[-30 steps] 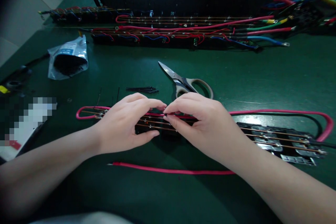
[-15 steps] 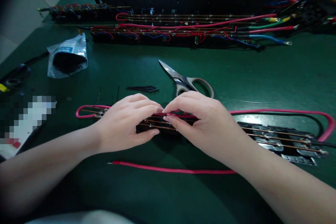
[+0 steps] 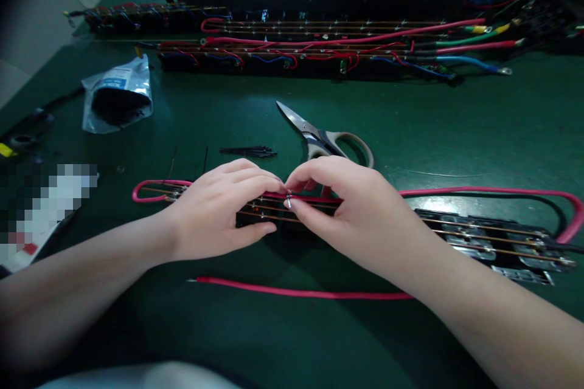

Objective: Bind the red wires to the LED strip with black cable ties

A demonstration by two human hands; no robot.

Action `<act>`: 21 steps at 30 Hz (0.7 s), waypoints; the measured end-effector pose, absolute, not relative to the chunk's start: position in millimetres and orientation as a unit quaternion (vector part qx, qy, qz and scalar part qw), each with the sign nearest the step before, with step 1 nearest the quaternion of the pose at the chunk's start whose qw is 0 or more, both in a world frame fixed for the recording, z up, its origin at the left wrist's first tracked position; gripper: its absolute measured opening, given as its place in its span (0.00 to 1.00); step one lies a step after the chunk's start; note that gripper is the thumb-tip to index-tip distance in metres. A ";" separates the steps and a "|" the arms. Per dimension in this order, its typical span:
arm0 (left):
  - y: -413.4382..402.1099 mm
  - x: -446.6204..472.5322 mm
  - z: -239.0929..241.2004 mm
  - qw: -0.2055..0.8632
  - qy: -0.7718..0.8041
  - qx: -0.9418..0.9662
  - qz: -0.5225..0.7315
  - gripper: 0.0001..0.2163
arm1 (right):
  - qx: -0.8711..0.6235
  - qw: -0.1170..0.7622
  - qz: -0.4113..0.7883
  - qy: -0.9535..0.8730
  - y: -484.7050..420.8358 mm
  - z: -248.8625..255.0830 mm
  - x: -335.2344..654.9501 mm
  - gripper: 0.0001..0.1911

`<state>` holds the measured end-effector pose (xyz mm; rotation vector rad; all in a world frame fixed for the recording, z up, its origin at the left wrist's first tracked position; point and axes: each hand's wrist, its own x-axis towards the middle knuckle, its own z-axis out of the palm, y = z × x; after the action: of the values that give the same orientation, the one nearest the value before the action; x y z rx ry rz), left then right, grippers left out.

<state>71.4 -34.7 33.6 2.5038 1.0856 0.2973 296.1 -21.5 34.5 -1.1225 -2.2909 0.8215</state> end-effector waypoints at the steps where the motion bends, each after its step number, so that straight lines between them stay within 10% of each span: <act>1: -34.9 71.5 33.5 0.196 0.389 0.894 0.107 0.16 | -0.409 0.226 0.297 -0.833 -21.5 34.3 295.9 0.06; 21: -36.4 72.3 32.7 0.179 0.382 0.902 0.092 0.17 | -0.382 0.239 0.302 -0.840 -22.1 33.4 298.2 0.05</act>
<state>72.3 -36.4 32.7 2.5493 1.0805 0.2614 298.2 -22.1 33.4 -1.0461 -2.2998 0.8274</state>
